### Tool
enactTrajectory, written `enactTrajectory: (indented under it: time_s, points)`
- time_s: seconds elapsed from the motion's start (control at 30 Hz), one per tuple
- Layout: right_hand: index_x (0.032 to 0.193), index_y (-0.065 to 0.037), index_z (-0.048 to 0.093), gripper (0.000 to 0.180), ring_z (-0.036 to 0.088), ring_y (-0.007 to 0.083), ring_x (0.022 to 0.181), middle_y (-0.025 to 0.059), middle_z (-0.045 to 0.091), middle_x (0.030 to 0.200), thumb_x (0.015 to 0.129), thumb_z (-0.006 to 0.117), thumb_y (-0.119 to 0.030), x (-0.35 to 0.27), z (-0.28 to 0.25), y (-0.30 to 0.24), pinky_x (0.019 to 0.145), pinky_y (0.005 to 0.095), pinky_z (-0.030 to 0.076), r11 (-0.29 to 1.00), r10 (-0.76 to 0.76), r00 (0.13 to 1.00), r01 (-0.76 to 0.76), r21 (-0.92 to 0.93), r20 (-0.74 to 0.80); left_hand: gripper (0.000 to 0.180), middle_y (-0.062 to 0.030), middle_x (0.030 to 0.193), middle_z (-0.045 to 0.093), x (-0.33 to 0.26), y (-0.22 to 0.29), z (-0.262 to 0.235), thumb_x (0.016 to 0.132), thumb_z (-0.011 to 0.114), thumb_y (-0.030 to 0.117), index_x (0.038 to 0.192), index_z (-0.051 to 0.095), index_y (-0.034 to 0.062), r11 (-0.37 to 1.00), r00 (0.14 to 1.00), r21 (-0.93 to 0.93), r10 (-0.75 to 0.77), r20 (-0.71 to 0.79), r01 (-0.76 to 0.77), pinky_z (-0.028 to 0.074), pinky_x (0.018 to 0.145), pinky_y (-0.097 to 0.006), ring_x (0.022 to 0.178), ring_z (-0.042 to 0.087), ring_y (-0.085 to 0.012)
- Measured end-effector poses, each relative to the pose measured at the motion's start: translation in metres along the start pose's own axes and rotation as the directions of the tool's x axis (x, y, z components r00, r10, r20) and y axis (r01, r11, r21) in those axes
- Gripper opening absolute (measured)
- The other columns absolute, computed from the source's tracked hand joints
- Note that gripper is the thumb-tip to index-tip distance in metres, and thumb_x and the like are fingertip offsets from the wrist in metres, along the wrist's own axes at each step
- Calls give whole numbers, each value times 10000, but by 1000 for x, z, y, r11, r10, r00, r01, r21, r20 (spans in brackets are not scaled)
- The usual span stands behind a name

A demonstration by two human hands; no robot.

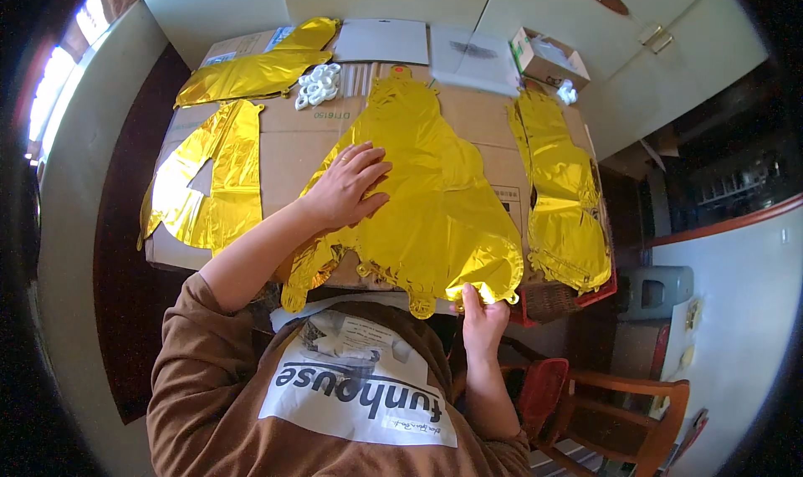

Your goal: Folding gold-colored foil balloons and inserting them into cardboard sleeves.

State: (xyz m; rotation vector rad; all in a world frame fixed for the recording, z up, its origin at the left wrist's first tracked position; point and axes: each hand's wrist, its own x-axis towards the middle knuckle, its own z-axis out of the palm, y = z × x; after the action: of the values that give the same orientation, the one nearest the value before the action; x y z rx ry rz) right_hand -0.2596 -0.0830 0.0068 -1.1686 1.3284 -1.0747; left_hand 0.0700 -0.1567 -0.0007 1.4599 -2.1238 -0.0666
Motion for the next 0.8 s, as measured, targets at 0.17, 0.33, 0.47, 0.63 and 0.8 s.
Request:
enactTrajectory:
  time_s: [0.17, 0.33, 0.47, 0.63, 0.8]
  points:
    - [1087, 45, 669, 142, 684, 118, 771, 68, 712, 953, 984, 628, -45, 0, 0, -1, 599, 287, 606, 1000, -8, 1000, 8, -17, 2, 536, -180, 1361, 536, 2, -2, 0, 881, 718, 309, 1322, 568, 45, 1000, 1000, 1, 12, -16, -12, 330, 1171, -521, 1353, 450, -410]
    - [1096, 45, 673, 151, 684, 116, 783, 65, 713, 962, 986, 631, -50, 1, 0, 1, 608, 288, 610, 1000, -22, 1000, 22, -13, 1, 558, -177, 1359, 546, 4, 2, -5, 867, 728, 324, 1325, 569, 46, 998, 1000, 70, 1, -22, 0, 324, 1175, -524, 1349, 457, -409]
    - [1095, 43, 678, 152, 682, 114, 788, 64, 714, 971, 991, 628, -56, 3, -2, 9, 612, 290, 611, 1000, -20, 1000, 20, 3, 6, 575, -187, 1360, 554, 8, 3, -11, 847, 746, 324, 1324, 576, 50, 998, 1000, 57, 1, -31, 1, 337, 1165, -522, 1347, 462, -406]
    - [1104, 38, 683, 163, 684, 114, 795, 66, 718, 979, 999, 626, -73, 5, -2, 10, 614, 288, 612, 1000, -22, 1000, 22, 6, 17, 577, -176, 1301, 577, 9, 9, -22, 783, 799, 305, 1267, 612, 54, 991, 994, -82, 110, 18, -108, 405, 1099, -497, 1266, 518, -390]
    - [1100, 36, 691, 165, 683, 109, 794, 61, 718, 969, 999, 632, -81, 4, -2, 10, 616, 284, 614, 999, 5, 999, -6, 34, 33, 531, -149, 1205, 584, 6, 7, -21, 743, 821, 304, 1182, 651, 58, 976, 978, -111, 194, 71, -185, 439, 1044, -472, 1151, 559, -366]
